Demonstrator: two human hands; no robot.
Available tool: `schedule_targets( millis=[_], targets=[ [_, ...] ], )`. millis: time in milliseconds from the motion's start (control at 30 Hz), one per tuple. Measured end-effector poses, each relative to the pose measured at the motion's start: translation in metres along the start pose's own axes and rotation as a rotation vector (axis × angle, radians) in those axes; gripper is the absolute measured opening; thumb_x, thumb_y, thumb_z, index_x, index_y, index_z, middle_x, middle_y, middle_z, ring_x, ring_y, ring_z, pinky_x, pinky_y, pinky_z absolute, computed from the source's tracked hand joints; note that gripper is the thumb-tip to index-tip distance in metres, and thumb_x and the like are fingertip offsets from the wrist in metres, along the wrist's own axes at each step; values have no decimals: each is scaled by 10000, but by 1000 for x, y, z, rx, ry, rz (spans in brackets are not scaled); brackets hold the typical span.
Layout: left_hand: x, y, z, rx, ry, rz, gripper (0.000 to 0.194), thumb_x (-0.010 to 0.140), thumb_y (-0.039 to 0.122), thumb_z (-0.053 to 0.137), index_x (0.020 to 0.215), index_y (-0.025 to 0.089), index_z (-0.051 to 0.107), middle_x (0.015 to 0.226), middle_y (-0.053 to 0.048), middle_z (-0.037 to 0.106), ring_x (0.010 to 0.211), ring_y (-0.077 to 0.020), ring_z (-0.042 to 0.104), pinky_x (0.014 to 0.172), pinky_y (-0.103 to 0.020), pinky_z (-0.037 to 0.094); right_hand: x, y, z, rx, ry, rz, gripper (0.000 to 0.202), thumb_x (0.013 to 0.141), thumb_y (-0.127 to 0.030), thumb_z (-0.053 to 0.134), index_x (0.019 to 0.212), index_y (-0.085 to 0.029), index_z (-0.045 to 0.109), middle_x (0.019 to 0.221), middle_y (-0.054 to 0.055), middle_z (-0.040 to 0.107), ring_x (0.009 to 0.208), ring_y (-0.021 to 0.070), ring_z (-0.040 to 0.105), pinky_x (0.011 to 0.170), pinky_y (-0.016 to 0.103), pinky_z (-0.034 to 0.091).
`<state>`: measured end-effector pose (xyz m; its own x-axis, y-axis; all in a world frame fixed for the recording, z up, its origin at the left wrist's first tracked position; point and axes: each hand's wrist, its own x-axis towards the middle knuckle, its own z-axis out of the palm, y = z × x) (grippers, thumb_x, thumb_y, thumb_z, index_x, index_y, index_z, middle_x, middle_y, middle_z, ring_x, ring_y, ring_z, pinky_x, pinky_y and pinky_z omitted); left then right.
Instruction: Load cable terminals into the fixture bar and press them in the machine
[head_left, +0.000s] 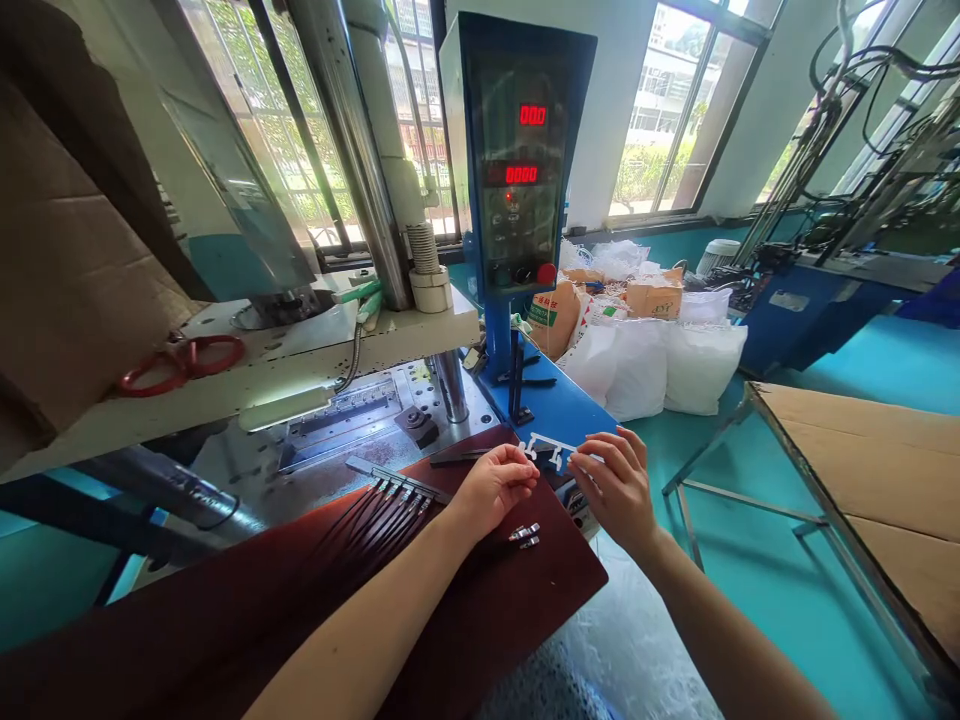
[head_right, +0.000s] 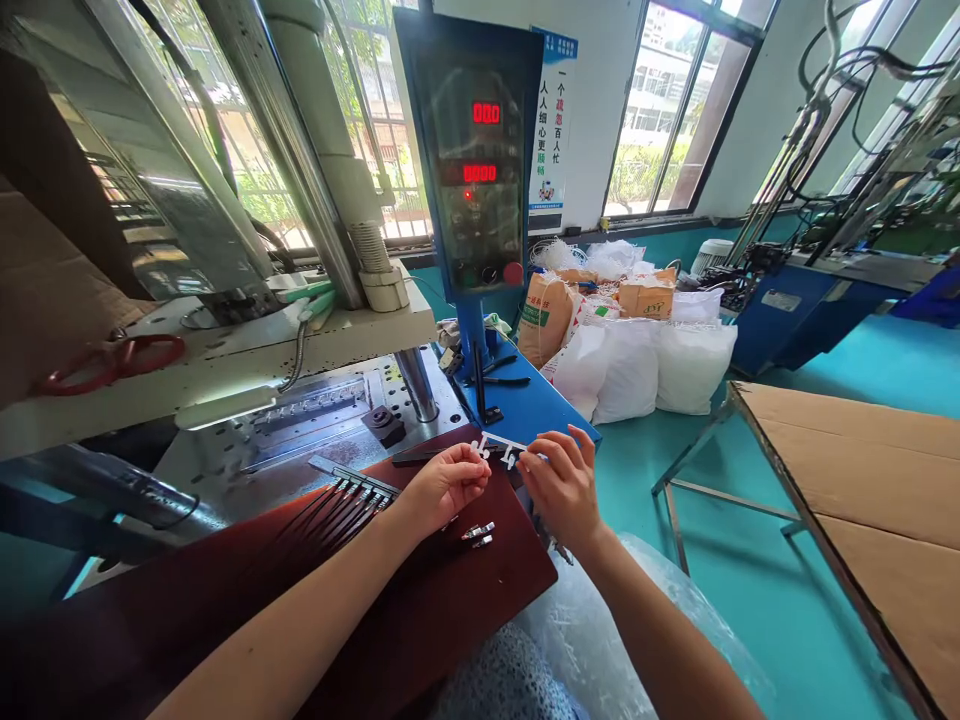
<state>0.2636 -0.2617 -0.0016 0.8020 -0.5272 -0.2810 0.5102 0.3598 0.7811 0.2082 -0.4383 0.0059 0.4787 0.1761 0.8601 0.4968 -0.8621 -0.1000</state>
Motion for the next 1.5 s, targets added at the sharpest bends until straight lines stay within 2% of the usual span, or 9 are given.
schedule_targets(
  millis=[267, 400, 533, 633, 833, 967, 1100, 1267, 1500],
  targets=[
    [0, -1, -3, 9, 28, -12, 305, 628, 265, 729, 750, 118, 491, 684, -33, 573, 567, -74, 521, 511, -179, 415, 3, -5, 3, -118, 21, -140, 175, 741, -103, 642, 864, -212, 583, 834, -9, 645, 932, 189, 559, 969, 485, 306],
    [1, -1, 1, 9, 107, -5, 293, 589, 198, 723, 755, 120, 494, 750, -35, 581, 605, -74, 532, 537, -176, 433, 1, -6, 5, -117, 8, -138, 169, 744, -111, 645, 865, -210, 580, 835, -15, 647, 933, 186, 556, 973, 494, 299],
    [-4, 0, 3, 164, 49, 61, 232, 646, 143, 626, 839, 112, 500, 829, -48, 579, 649, -71, 533, 578, -175, 430, 1, -5, 5, -93, -9, -121, 184, 737, -98, 643, 868, -211, 581, 833, -13, 644, 924, 187, 559, 968, 494, 302],
    [-6, 11, -10, 535, 141, 153, 223, 708, 97, 478, 927, 136, 462, 799, -49, 588, 616, -106, 535, 543, -219, 430, 4, -2, 5, -57, 20, -63, 155, 747, -106, 632, 849, -213, 583, 834, -7, 637, 908, 179, 561, 967, 484, 306],
    [5, 54, -72, 1834, 391, 371, 236, 744, 9, 354, 799, 120, 554, 931, -110, 573, 841, -191, 561, 744, -304, 426, 6, 2, 13, -22, -7, -15, 109, 772, -129, 613, 835, -216, 590, 826, -9, 626, 877, 158, 556, 973, 455, 301],
    [6, 57, -81, 2151, 476, 342, 301, 744, 1, 319, 877, 92, 573, 1096, -150, 486, 798, -220, 563, 593, -296, 420, 5, 0, 17, -26, -25, -7, 105, 775, -124, 609, 830, -211, 589, 830, -5, 626, 863, 158, 552, 961, 458, 311],
    [-3, 39, -50, 1622, 411, 474, 132, 778, 146, 469, 843, 124, 582, 925, -92, 537, 814, -193, 545, 678, -293, 423, 6, -3, 16, -20, -11, -23, 117, 769, -113, 612, 833, -208, 588, 818, -1, 625, 857, 160, 556, 949, 461, 323],
    [-11, 19, -11, 588, 187, 189, 337, 645, 380, 662, 833, 137, 522, 679, 19, 479, 452, -53, 382, 428, -206, 286, 10, -9, 14, -35, 4, -58, 141, 762, -109, 617, 845, -218, 581, 818, -6, 629, 883, 167, 552, 959, 462, 314],
    [-7, 11, 1, 432, 230, 214, 299, 594, 350, 657, 719, 110, 529, 578, 34, 433, 385, -23, 305, 380, -193, 205, 5, -13, 9, -46, -3, -82, 177, 746, -96, 633, 868, -214, 584, 822, -7, 632, 896, 167, 552, 972, 478, 304]
  ],
)
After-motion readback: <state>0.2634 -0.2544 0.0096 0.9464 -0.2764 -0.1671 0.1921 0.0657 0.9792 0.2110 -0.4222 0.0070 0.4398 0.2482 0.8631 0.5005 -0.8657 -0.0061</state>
